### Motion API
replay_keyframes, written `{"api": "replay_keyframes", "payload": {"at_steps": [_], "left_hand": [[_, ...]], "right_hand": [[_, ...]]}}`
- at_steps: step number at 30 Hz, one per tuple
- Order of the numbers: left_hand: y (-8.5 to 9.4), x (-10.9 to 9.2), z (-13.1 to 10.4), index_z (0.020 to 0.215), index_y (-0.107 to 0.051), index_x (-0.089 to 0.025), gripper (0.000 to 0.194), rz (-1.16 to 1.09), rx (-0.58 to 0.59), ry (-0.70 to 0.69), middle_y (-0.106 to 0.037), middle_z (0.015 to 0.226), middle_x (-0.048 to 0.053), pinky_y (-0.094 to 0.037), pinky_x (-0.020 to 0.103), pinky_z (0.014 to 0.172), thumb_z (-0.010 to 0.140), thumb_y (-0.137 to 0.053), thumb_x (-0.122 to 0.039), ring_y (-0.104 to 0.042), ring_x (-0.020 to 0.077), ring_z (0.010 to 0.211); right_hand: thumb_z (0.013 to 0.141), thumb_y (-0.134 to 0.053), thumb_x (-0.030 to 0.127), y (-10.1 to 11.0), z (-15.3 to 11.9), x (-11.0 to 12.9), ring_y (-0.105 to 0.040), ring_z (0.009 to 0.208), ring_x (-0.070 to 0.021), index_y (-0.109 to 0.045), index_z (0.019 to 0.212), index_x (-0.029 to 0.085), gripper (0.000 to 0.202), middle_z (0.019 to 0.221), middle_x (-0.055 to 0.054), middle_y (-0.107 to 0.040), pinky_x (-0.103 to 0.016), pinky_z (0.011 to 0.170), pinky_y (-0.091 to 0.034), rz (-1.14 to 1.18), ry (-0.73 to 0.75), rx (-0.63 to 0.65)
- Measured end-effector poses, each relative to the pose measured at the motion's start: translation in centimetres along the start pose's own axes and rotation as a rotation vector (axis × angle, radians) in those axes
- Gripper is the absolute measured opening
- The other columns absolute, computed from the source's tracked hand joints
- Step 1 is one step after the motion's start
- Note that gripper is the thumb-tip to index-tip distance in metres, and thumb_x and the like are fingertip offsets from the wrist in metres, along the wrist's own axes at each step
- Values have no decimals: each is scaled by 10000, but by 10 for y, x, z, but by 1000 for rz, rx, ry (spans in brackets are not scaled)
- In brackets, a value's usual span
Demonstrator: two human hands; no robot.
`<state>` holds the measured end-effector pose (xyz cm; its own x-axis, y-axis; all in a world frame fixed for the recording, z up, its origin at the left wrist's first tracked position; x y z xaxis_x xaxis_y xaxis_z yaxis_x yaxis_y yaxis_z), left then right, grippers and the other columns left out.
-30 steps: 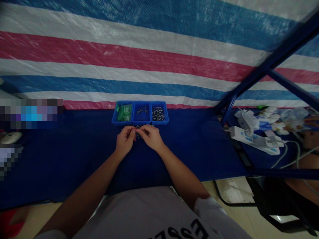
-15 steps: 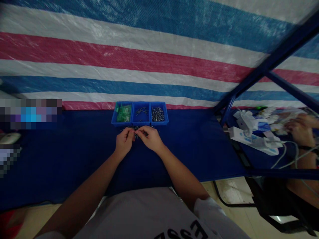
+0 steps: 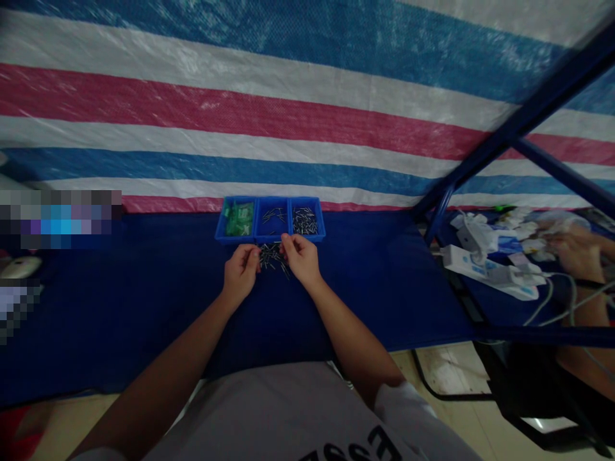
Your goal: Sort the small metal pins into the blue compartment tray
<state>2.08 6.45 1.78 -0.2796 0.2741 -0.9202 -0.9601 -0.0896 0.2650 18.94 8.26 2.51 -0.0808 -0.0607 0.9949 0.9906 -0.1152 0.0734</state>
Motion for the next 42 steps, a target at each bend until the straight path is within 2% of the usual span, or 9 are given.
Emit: {"api": "replay_keyframes", "payload": {"at_steps": [6, 12, 16, 21, 24, 28, 31, 39, 42], "left_hand": [[0, 4, 0, 914, -587, -191, 196, 21, -10, -3, -533, 586, -43, -410, 219, 534, 916, -493, -363, -523, 100, 516], [0, 5, 1, 902, -598, -189, 204, 41, -8, 0, -539, 593, -40, -406, 216, 533, 911, -501, -368, -521, 97, 519], [0, 3, 1, 892, -603, -188, 211, 52, -12, -5, -529, 576, -44, -394, 213, 523, 908, -505, -375, -513, 96, 505], [0, 1, 1, 886, -606, -187, 206, 53, -7, -16, -529, 570, -43, -391, 215, 526, 904, -511, -369, -509, 96, 505], [0, 1, 1, 882, -607, -188, 195, 53, -6, -19, -535, 576, -41, -393, 213, 527, 904, -511, -356, -508, 94, 508], [0, 0, 1, 880, -604, -187, 197, 54, -3, -19, -534, 582, -43, -391, 212, 533, 904, -509, -357, -507, 95, 515], [0, 0, 1, 884, -603, -187, 192, 67, 2, -11, -540, 589, -41, -398, 217, 546, 905, -509, -353, -516, 98, 525], [1, 3, 0, 896, -610, -184, 183, 73, -11, -13, -573, 619, -30, -413, 215, 551, 902, -520, -342, -535, 98, 539], [13, 3, 1, 876, -608, -181, 186, 6, -143, 9, -560, 597, -38, -407, 204, 527, 894, -532, -350, -525, 89, 513]], "right_hand": [[807, -555, 645, 11, 2, -1, -437, 379, -76, -535, 603, 191, 498, 518, 16, -548, -208, 371, -352, -42, -24, -80], [764, -608, 640, 13, 3, -11, -403, 325, -66, -525, 568, 183, 504, 471, 22, -522, -197, 293, -278, 24, -145, -117], [739, -636, 638, 10, 4, -19, -444, 344, -71, -638, 709, 158, 481, 538, -1, -592, -189, 282, -296, 128, -227, -95], [787, -603, 605, -5, 4, -24, -520, 413, -75, -681, 1011, 167, 498, 765, -52, -710, -192, 336, -356, 205, -280, 79], [849, -540, 556, -10, 3, -21, -550, 460, -90, -648, 1126, 195, 468, 804, -45, -716, -202, 383, -383, 132, -228, 164], [858, -575, 396, -3, 4, -4, -588, 571, -120, -705, 907, 187, 252, 736, -26, -698, -233, 528, -446, -271, 52, 133], [842, -596, 266, -11, -1, 6, -614, 666, -140, -710, 890, 197, 142, 803, -28, -711, -264, 642, -467, -514, 214, 205], [752, -653, 99, -32, -12, 10, -590, 746, -154, -702, 962, 167, 226, 863, -52, -663, -279, 715, -461, -684, 360, 430], [780, -638, 117, -30, -10, 9, -597, 737, -144, -702, 957, 169, 196, 872, -48, -674, -272, 717, -465, -643, 332, 420]]}}
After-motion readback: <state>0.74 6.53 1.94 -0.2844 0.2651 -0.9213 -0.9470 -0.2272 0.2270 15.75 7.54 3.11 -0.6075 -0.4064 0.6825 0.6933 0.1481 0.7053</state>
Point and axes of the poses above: each hand's wrist, its own z-axis towards the middle knuckle, its own y-axis out of the back of the hand, x = y × z, the point moved 8 cm from there along z, towards the middle knuckle
